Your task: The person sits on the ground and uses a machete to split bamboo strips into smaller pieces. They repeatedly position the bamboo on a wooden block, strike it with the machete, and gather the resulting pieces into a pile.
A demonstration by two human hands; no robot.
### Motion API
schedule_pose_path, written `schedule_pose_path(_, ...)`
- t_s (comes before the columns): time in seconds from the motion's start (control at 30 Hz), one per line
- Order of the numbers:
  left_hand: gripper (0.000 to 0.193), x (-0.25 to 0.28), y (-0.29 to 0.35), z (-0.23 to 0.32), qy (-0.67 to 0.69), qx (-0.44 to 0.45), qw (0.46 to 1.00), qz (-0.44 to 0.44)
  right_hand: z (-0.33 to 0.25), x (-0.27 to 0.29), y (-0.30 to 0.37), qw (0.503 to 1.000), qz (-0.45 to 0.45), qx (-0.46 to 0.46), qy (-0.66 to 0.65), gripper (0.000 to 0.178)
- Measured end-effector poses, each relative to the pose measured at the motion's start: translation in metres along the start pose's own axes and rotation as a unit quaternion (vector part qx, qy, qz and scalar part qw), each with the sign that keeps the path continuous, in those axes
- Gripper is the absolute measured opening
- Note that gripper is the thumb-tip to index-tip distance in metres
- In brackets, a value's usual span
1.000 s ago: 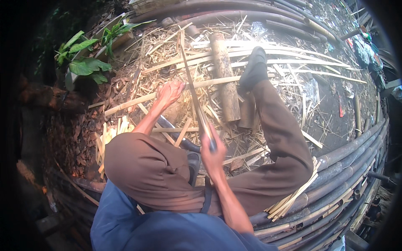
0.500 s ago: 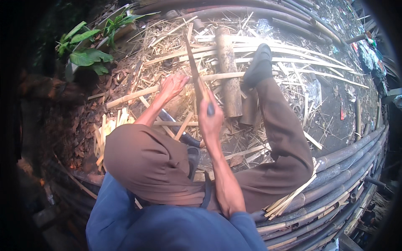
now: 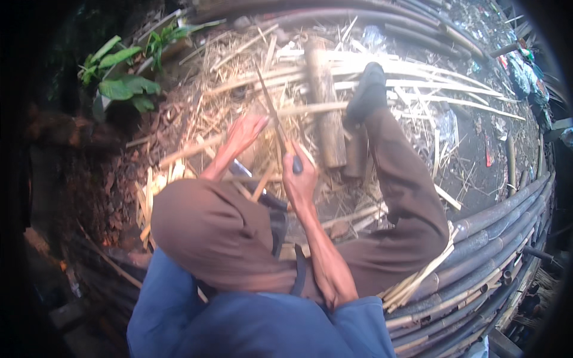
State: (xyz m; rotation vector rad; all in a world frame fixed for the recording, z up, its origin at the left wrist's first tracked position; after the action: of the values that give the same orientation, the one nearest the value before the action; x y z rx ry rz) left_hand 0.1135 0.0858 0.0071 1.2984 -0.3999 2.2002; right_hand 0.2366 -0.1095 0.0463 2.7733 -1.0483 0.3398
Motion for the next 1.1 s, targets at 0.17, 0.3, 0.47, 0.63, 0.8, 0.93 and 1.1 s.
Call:
schedule_pose_path(0.17,0.039,-0.031,0.041,-0.036,0.055,0.100,0.966,-0.233,-0.056,0.048,0.013,0.991,0.020,0.007,-0.130,0.051)
schedule_pose_path(0.3,0.050,-0.046,0.004,0.002,0.265,0.050,0.962,0.039,-0.086,0.107,0.037,0.986,0.102,0.052,-0.125,0.053)
schedule_pose_path(0.47,0.055,-0.088,-0.052,0.014,0.653,0.126,0.745,-0.053,-0.110,0.148,0.097,0.968,0.195,0.072,-0.140,0.056)
schedule_pose_path(0.63,0.030,-0.054,-0.050,0.020,0.713,0.049,0.699,-0.025,-0.139,0.185,0.144,0.948,0.267,0.094,-0.145,0.058)
schedule_pose_path(0.8,0.038,0.024,0.013,-0.091,0.649,0.068,0.758,-0.018,-0.152,0.193,0.148,0.938,0.268,0.134,-0.176,0.059)
schedule_pose_path(0.93,0.034,0.009,0.054,-0.146,0.622,0.138,0.770,-0.017,-0.159,0.192,0.140,0.938,0.263,0.137,-0.179,0.062)
schedule_pose_path(1.1,0.038,-0.051,0.059,-0.270,0.327,0.170,0.912,0.179,-0.172,0.189,0.125,0.945,0.244,0.150,-0.158,0.064)
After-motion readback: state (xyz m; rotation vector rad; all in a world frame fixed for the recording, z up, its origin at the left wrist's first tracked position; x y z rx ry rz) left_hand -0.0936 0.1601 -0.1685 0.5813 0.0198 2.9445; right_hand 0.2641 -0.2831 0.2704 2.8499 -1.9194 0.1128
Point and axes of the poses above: each hand's wrist, its own y-axis away from the middle knuckle, its own x-axis out of the back of the hand, z = x × y, the point moved 3 cm from there along -y, towards the middle knuckle, and after that the axes turned 1 degree about x, right-handed, at the moved point
